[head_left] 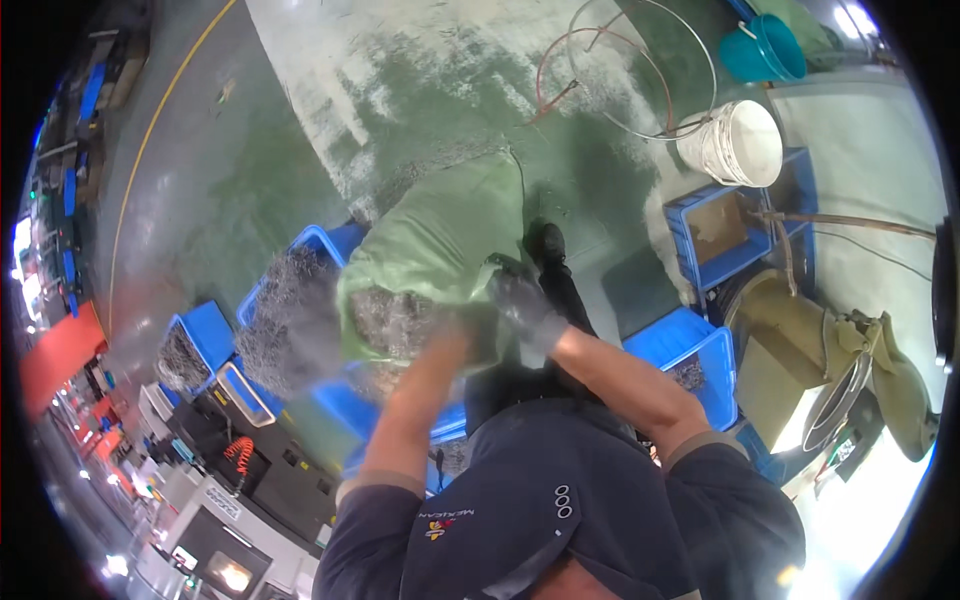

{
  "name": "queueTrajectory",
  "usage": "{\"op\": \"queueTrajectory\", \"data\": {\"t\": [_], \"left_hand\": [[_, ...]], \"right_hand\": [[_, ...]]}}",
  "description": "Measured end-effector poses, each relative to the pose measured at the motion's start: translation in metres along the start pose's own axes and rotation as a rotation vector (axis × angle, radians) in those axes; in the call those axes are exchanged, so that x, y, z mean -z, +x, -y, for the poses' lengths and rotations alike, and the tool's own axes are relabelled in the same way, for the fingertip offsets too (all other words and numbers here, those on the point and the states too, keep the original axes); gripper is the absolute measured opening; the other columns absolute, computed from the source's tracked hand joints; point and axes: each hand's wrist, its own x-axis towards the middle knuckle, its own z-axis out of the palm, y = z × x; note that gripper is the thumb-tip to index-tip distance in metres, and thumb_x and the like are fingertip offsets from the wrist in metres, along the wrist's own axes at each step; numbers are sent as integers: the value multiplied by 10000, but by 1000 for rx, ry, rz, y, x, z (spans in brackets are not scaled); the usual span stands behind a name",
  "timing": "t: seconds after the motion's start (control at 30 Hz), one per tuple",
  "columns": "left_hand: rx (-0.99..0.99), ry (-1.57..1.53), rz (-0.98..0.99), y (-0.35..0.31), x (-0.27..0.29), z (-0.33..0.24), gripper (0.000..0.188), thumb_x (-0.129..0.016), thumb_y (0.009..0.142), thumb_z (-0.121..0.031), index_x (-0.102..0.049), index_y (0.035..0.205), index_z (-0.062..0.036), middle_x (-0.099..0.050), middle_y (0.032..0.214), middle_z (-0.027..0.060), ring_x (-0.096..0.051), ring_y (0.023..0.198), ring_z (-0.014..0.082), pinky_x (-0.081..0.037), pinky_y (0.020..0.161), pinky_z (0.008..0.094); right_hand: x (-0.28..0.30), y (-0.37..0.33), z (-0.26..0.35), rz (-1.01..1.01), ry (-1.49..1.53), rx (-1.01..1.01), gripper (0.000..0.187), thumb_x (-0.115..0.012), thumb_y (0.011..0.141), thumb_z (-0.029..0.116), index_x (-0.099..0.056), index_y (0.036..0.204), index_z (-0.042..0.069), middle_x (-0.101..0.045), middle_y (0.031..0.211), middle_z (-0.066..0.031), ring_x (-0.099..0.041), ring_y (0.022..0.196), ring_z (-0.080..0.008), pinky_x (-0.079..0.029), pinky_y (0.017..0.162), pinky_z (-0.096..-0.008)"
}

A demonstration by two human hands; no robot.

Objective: Transferring metal shavings from blue bins into a large green sack using a plastic container as a scoop, then sealing the sack.

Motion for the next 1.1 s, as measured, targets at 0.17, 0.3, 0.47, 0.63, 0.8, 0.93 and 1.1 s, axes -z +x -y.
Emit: {"op": "queueTrajectory", "data": {"t": [0.17, 0.3, 0.47, 0.63, 0.8, 0.93, 1.1], "left_hand": [[-66, -60, -282, 44, -63, 37, 415, -433, 907, -302, -509, 1233, -57, -546, 1191, 184, -521, 1097, 327, -377, 961, 424], [-46, -118, -480, 65, -128, 82, 414, -425, 911, -290, -497, 1247, -59, -535, 1214, 183, -512, 1117, 327, -371, 974, 419], [60, -123, -805, 141, -94, 100, 414, -416, 916, -274, -483, 1265, -61, -520, 1242, 183, -500, 1141, 326, -363, 991, 412], [-149, -391, -431, 51, 65, -12, 423, -457, 872, -284, -513, 1229, -64, -502, 1272, 192, -465, 1192, 343, -357, 998, 421], [16, -123, -380, -113, 141, 3, 507, -580, 791, -389, -543, 1171, -56, -534, 1216, 205, -497, 1135, 353, -361, 994, 426], [-152, 180, -792, -194, 100, 59, 681, -629, 786, -402, -412, 1344, -77, -450, 1332, 186, -395, 1239, 367, -325, 1034, 450], [-23, -195, -668, -200, -43, 132, 955, -786, 603, -425, -361, 1360, -26, -337, 1401, 219, -331, 1281, 406, -298, 1054, 467]], "right_hand": [[-21, -5, -45, -450, -24, 260, 275, -481, 855, 202, -558, 1072, 51, -567, 1117, -157, -532, 1033, -327, -418, 909, -400], [-32, 24, -64, -63, 1350, -151, 330, -511, 848, 189, -509, 1142, 41, -550, 1134, -141, -542, 1031, -309, -438, 901, -409], [24, 70, -46, -61, 331, 41, 331, -446, 891, 113, -490, 1207, 26, -562, 1149, -111, -525, 1078, -227, -421, 933, -381], [-42, 62, -106, -391, 617, -127, 307, -455, 905, 112, -497, 1198, 30, -586, 1123, -127, -552, 1044, -258, -430, 915, -356], [9, -12, -20, -461, 649, -95, 530, -559, 878, 259, -365, 1322, 47, -498, 1244, -157, -497, 1130, -310, -403, 971, -396], [-140, -59, -23, -453, 979, -172, 835, -732, 754, 305, -269, 1381, 6, -385, 1321, -225, -406, 1220, -364, -357, 1029, -427], [-171, -34, 25, -734, 309, 58, 959, -816, 651, 269, -259, 1387, 6, -453, 1249, -231, -439, 1182, -383, -365, 1016, -409]]}}
